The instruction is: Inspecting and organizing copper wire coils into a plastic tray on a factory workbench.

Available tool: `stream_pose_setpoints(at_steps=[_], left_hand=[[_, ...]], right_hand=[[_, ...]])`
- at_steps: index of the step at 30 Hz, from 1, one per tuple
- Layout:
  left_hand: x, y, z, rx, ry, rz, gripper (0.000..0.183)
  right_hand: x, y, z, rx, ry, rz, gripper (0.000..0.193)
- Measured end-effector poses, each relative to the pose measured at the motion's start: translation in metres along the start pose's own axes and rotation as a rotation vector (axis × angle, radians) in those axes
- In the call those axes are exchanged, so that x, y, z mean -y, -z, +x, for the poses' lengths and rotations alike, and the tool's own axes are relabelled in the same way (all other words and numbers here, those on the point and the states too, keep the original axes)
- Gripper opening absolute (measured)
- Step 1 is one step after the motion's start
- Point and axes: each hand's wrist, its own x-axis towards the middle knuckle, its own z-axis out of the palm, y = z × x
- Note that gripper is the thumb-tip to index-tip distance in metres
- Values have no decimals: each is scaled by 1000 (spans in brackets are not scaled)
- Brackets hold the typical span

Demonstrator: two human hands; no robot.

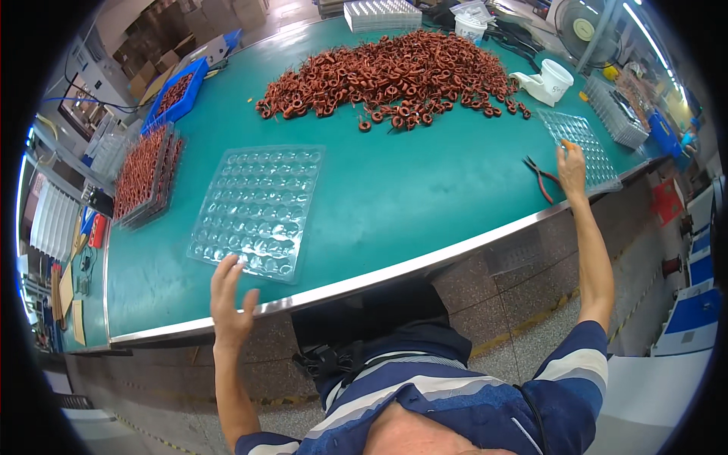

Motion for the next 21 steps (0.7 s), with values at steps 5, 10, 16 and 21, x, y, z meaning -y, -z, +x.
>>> stream_pose_setpoints(at_steps=[5,10,16,21], left_hand=[[12,-37,41,369,-223,368,60],[26,-20,102,525,-78,295,50],[82,-69,263,255,-177,100,48],[138,-147,402,207,-17,57,59]], right_hand=[[61,-72,37,33,68,136,32],[63,-140,90,96,-102,107,46],[80,-186,130,55,-311,283,44],[106,-211,146,75,-444,514,42]])
